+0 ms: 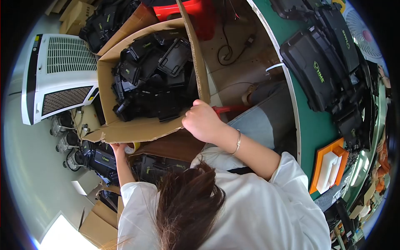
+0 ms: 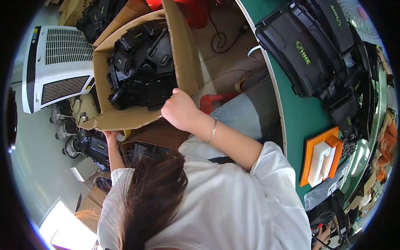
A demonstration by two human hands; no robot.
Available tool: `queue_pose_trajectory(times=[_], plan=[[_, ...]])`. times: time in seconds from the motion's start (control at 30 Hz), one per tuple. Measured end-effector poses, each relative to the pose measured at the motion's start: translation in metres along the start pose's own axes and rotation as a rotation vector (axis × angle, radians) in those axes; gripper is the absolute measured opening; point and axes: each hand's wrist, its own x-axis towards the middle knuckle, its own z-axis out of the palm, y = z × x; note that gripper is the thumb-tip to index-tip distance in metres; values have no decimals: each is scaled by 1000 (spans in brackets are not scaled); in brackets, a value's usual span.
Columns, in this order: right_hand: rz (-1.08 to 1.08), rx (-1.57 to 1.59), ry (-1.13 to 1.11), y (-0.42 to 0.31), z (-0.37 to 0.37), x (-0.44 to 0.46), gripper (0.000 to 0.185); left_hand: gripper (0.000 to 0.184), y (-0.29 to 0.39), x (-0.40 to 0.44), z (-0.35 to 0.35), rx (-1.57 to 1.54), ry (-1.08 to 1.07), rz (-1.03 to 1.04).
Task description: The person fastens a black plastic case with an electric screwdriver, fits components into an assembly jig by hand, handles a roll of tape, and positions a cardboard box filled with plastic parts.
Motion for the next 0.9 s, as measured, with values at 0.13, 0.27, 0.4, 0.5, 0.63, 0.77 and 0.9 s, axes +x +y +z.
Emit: queue_pose_trajectory(times=[0.13,0.27,0.4,0.5,0.63,0.77,0.9], plan=[[5,-2,-17,7,-4,-4,12,69,-6,10,11,-52,-29,-45],[10,-31,-18,6,0,-6,12,66,-9,14,14,-103,-81,-139],[4,-35,28,7,0,-5,12,62,-10,8,5,-187,-134,-285],[7,-45,26,5,0,-8,12,60,-11,2,3,-192,-131,-332],[10,-33,32,8,4,-8,11,46,-26,12,-20,-36,184,-315],[-8,-1,45,9,-1,-8,10,34,-33,25,-98,-89,692,-407],[-37,10,114,12,3,-7,11,30,5,53,-145,-35,420,-80]])
